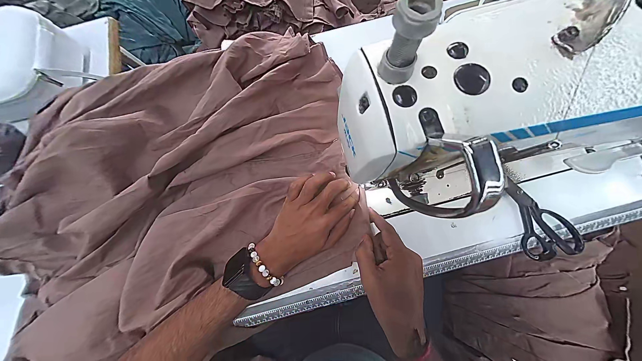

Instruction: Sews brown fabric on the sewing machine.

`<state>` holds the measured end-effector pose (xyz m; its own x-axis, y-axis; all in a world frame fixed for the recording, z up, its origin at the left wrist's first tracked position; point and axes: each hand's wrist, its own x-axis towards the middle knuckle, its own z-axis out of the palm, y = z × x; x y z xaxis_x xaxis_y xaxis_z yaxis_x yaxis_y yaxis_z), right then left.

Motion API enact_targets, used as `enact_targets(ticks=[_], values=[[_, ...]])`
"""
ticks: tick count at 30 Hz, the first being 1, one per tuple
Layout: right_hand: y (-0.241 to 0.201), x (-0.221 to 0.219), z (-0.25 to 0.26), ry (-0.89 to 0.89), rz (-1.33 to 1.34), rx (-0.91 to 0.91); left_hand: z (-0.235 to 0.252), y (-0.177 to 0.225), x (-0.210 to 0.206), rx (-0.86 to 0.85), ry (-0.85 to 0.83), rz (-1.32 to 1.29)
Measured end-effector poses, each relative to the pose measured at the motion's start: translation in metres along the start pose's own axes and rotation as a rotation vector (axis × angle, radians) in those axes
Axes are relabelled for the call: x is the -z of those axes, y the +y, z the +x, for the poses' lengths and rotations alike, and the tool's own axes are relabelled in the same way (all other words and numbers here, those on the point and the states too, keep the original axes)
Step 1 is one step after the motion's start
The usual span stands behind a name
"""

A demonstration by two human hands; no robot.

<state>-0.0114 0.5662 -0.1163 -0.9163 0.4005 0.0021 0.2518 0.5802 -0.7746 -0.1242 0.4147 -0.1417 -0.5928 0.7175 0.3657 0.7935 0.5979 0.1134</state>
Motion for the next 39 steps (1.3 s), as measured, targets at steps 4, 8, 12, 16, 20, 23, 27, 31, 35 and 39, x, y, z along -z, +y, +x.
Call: enact_targets(ticks=[4, 8, 12, 16, 20, 23, 27, 31, 35, 39], values=[[0.001, -0.006, 0.014, 0.032, -0.051, 0.011, 0.003, -0.008, 0.002, -0.05, 0.007, -0.002], [-0.001, -0.015, 0.029, 0.072, -0.108, 0.025, 0.011, -0.023, 0.004, -0.156, -0.003, -0.064], [-0.007, -0.02, 0.043, 0.082, -0.154, 0.016, 0.011, -0.002, 0.009, -0.069, -0.035, -0.093], [-0.007, -0.012, 0.059, -0.033, -0.15, 0.052, -0.007, 0.011, 0.002, 0.103, -0.069, -0.191], [-0.004, 0.019, 0.077, -0.016, -0.425, 0.046, -0.003, -0.028, 0.008, -0.083, -0.165, -0.195], [0.003, 0.028, 0.071, 0.108, -0.526, 0.073, 0.002, -0.021, 0.013, -0.211, -0.156, -0.207], [0.022, 0.011, 0.047, 0.145, -0.4, 0.154, 0.018, 0.001, 0.014, -0.202, -0.076, -0.251], [0.028, 0.0, 0.036, 0.241, -0.328, 0.151, 0.037, 0.005, 0.008, -0.149, 0.076, -0.148], [0.032, -0.003, 0.028, 0.283, -0.334, 0.27, 0.035, -0.004, 0.0, -0.278, 0.087, -0.097], [0.035, -0.002, 0.019, 0.27, -0.279, 0.325, 0.026, -0.012, 0.001, -0.353, 0.016, -0.078]])
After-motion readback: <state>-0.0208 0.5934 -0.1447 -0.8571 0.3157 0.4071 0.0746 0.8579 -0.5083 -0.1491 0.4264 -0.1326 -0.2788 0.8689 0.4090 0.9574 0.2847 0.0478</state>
